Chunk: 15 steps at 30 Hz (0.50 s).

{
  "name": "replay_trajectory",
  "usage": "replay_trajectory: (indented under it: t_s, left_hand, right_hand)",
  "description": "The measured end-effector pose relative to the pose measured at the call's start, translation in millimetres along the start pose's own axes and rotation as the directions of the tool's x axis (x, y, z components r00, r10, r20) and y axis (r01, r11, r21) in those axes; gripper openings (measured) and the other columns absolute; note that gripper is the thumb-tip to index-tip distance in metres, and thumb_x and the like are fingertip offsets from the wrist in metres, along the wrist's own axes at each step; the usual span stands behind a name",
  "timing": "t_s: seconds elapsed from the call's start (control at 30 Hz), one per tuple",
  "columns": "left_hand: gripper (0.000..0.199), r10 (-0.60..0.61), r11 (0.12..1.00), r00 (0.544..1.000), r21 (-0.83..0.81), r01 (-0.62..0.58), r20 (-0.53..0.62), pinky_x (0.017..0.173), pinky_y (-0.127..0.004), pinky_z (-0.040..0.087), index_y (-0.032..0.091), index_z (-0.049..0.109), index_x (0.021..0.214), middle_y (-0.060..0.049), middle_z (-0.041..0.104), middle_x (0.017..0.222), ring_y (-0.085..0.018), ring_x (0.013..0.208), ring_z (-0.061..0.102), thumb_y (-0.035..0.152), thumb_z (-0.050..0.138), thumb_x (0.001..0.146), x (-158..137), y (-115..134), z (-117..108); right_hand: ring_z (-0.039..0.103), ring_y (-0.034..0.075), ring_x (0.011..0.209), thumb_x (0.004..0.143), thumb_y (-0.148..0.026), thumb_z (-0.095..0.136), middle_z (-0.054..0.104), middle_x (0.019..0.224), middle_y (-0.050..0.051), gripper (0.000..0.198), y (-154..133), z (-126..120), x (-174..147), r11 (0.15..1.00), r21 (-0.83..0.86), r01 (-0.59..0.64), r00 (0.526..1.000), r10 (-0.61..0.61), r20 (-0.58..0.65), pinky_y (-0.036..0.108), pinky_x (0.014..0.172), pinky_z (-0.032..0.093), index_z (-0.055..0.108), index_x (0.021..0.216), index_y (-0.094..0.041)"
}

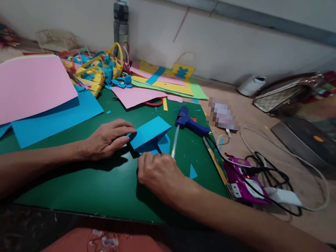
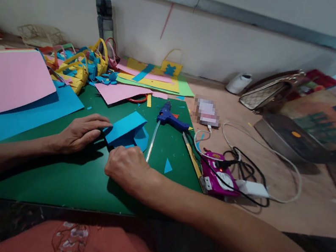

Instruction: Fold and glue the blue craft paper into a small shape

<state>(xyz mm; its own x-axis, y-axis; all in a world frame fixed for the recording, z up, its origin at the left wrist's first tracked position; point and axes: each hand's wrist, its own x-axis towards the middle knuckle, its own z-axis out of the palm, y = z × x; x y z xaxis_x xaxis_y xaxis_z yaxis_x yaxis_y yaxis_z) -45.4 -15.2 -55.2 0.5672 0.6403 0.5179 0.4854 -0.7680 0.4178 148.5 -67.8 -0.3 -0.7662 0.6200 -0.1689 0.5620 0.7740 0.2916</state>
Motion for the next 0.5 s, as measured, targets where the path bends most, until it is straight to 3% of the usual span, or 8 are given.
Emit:
replay_trajectory:
  t_s: [0.2,0.33,0.5]
  left_hand:
    - [0.054,-0.106,0.955,0.994,-0.282,0.091,-0.039,0.097,-0.042,0.041,0.014,0.039,0.132,-0.016,0.047,0.132,-0.024,0.122,0.043,0.036,0.048,0.084,10,-3,-4]
    - [0.065,-0.204,0.904,0.979,-0.389,0.18,-0.022,0.098,-0.044,0.039,0.019,0.038,0.134,-0.015,0.043,0.137,-0.025,0.126,0.041,0.037,0.061,0.076,20,1,-5]
    - [0.051,-0.262,0.84,0.965,-0.497,0.219,-0.018,0.098,-0.041,0.039,0.015,0.054,0.12,-0.015,0.052,0.129,-0.025,0.122,0.045,0.032,0.064,0.074,34,12,-12]
  right_hand:
    - [0.053,0.014,0.052,0.081,-0.004,0.041,0.063,0.063,0.005,0.021,36,-4,-10,0.974,0.174,-0.147,0.976,0.171,-0.134,0.027,0.046,0.018,0.059,0.077,-0.014]
    - [0.053,0.01,0.054,0.087,-0.013,0.039,0.064,0.064,0.003,0.024,55,-1,-17,0.889,0.455,-0.043,0.936,0.195,-0.294,0.023,0.052,0.029,0.063,0.083,-0.014]
    - [0.049,0.008,0.047,0.087,-0.018,0.041,0.056,0.052,-0.003,0.023,65,-6,-20,0.71,0.695,0.115,0.909,0.206,-0.361,0.019,0.052,0.036,0.064,0.086,-0.014]
